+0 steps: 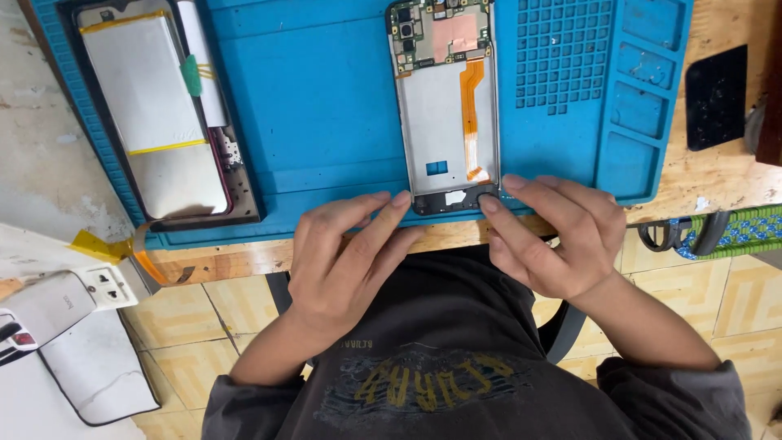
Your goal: Disassembling a mobile phone by removing the battery and internal circuit boards using a screwdriver and manual prying.
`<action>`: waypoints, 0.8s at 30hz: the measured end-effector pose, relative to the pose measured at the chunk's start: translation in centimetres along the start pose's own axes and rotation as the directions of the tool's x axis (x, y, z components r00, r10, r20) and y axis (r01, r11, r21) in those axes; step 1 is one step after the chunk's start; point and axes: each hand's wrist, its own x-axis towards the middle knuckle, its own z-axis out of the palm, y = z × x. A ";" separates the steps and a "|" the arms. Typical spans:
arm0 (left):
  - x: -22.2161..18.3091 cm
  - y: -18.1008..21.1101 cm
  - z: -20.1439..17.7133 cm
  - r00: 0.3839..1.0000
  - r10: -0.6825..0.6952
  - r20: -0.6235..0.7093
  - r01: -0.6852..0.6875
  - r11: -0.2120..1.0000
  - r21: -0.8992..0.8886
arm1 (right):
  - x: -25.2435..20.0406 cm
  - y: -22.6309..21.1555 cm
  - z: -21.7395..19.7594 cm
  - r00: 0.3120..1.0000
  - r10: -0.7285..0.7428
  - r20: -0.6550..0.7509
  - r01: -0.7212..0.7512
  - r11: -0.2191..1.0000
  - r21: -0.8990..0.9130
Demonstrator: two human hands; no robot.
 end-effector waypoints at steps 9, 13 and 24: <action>-0.8 0.4 -0.5 0.975 -0.154 0.161 0.162 0.986 -0.035 | 1.1 -0.4 -0.8 0.965 0.048 0.258 -0.015 0.991 -0.129; -0.8 0.5 -0.5 0.976 -0.117 0.181 0.124 0.992 -0.029 | 1.2 -0.3 -1.2 0.949 0.019 0.313 0.023 0.991 -0.131; -2.0 5.1 -0.1 0.734 0.526 0.429 0.300 0.316 -0.900 | 3.5 -4.2 -2.7 0.918 0.022 0.395 -0.343 0.541 0.768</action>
